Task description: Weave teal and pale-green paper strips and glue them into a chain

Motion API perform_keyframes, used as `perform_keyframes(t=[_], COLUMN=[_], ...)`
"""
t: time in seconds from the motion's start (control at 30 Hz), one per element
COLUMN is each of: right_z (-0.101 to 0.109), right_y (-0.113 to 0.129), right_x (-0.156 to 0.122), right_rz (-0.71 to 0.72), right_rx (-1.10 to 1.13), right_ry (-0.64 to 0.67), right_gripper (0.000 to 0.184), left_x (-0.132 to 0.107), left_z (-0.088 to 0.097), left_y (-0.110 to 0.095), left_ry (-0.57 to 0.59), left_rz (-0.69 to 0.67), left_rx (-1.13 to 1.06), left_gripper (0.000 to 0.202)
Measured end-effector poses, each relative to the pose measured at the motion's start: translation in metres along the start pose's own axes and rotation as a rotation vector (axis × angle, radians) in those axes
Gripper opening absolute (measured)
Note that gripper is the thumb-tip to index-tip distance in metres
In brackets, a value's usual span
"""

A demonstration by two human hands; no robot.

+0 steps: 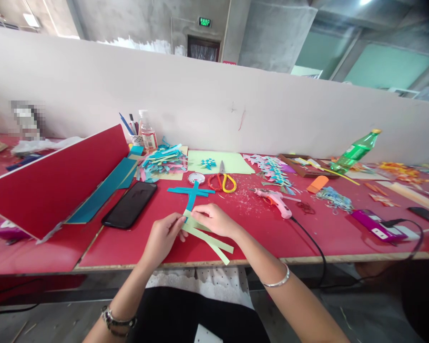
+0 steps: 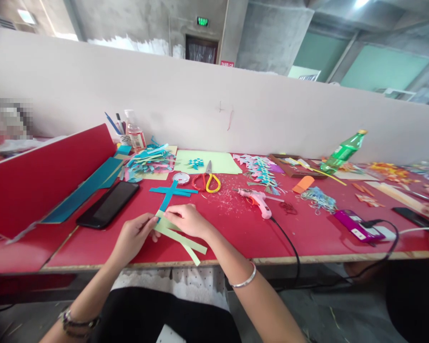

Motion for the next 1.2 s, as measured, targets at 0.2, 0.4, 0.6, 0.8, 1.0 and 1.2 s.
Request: perform_keyframes(t=[0.2, 0.4, 0.6, 0.8, 1.0, 1.2], right_z=[0.0, -0.005, -0.012, -0.008, -0.001, -0.007], right_y=[-0.001, -0.016, -0.031, -0.036, -0.036, -0.029], right_x=[0.0, -0.001, 0.004, 0.003, -0.004, 0.001], right_rz=[-0.005, -0.104, -0.19, -0.216, -0.239, -0.19], right_rx=[-0.016, 0.147, 0.41, 0.309, -0.082, -0.29], right_ry=[0.032, -0.024, -0.114, -0.12, 0.003, 0.167], right_gripper=[0.032, 0.033, 0.027, 0.023, 0.025, 0.022], left_x=[0.0, 0.0, 0.001, 0.004, -0.003, -0.021], left_z=[-0.001, -0.001, -0.004, -0.008, -0.008, -0.014], left_y=[0.001, 0.0, 0.003, 0.003, 0.003, -0.014], left_ry=[0.011, 0.01, 0.033, 0.038, -0.001, 0.122], left_rz=[0.005, 0.001, 0.019, 0.03, 0.049, -0.261], left_rx=[-0.007, 0.021, 0.022, 0.206, 0.618, 0.657], left_gripper=[0.027, 0.028, 0.028, 0.033, 0.033, 0.03])
Point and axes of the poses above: each hand's wrist, its own x-axis towards the middle knuckle, its own z-axis out of the back of the hand, y = z × x, the point moved 10 cm from there along x, towards the middle knuckle, and after that the axes turned 4 degrees about z, right-handed, at the moved point
